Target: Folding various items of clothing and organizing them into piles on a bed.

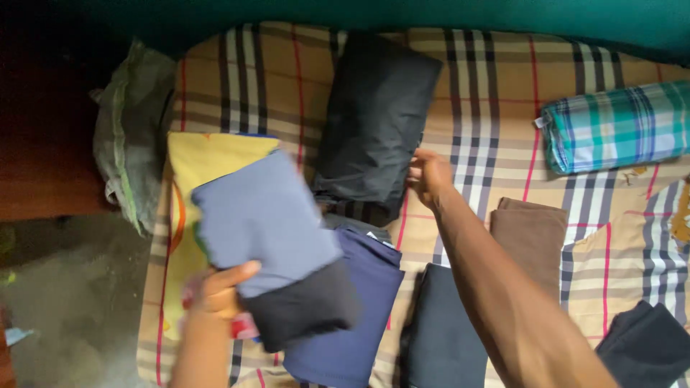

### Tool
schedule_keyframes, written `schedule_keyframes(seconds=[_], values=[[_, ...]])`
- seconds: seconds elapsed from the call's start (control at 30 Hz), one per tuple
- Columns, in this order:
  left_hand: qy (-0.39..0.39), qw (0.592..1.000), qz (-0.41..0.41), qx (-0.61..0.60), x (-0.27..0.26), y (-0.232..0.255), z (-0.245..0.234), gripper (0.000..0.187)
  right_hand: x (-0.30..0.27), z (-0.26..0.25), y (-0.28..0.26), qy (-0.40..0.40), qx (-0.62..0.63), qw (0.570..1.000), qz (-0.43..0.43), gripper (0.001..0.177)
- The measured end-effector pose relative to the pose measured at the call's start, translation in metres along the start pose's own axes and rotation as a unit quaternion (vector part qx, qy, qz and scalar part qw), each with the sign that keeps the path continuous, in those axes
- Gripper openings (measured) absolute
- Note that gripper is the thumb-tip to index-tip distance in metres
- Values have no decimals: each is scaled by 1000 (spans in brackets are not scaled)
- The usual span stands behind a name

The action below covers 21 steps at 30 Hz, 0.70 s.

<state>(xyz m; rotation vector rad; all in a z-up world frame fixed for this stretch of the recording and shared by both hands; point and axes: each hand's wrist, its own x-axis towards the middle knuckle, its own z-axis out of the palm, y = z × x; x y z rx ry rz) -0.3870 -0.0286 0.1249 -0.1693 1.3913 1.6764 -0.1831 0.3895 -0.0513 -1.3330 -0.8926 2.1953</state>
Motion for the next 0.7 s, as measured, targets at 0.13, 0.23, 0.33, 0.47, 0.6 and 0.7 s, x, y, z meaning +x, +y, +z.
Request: schedule_keyframes(seconds=[0.13, 0.23, 0.33, 0.47, 0.6, 0.7], values=[[-71, 996, -59, -21, -12, -26, 73, 74, -80, -11, 7, 116, -117, 964, -208, 18], [-115, 987, -105, -32, -19, -53, 125, 77, -201, 3, -25, 5, 89, 994, 71, 44], [-272, 946, -177, 3, -27, -71, 170, 83, -285, -11, -44, -44, 248, 931, 264, 78], [-344, 897, -274, 52, -52, -93, 195, 93, -302, -124, 29, -63, 286, 927, 234, 52], [-314, 890, -329, 8, -84, -107, 203, 93, -329, -135, 9, -21, 306, 937, 166, 54], [-319, 890, -326, -3, -99, -143, 197, 84, -341, -154, 9, -23, 333, 929, 159, 51]])
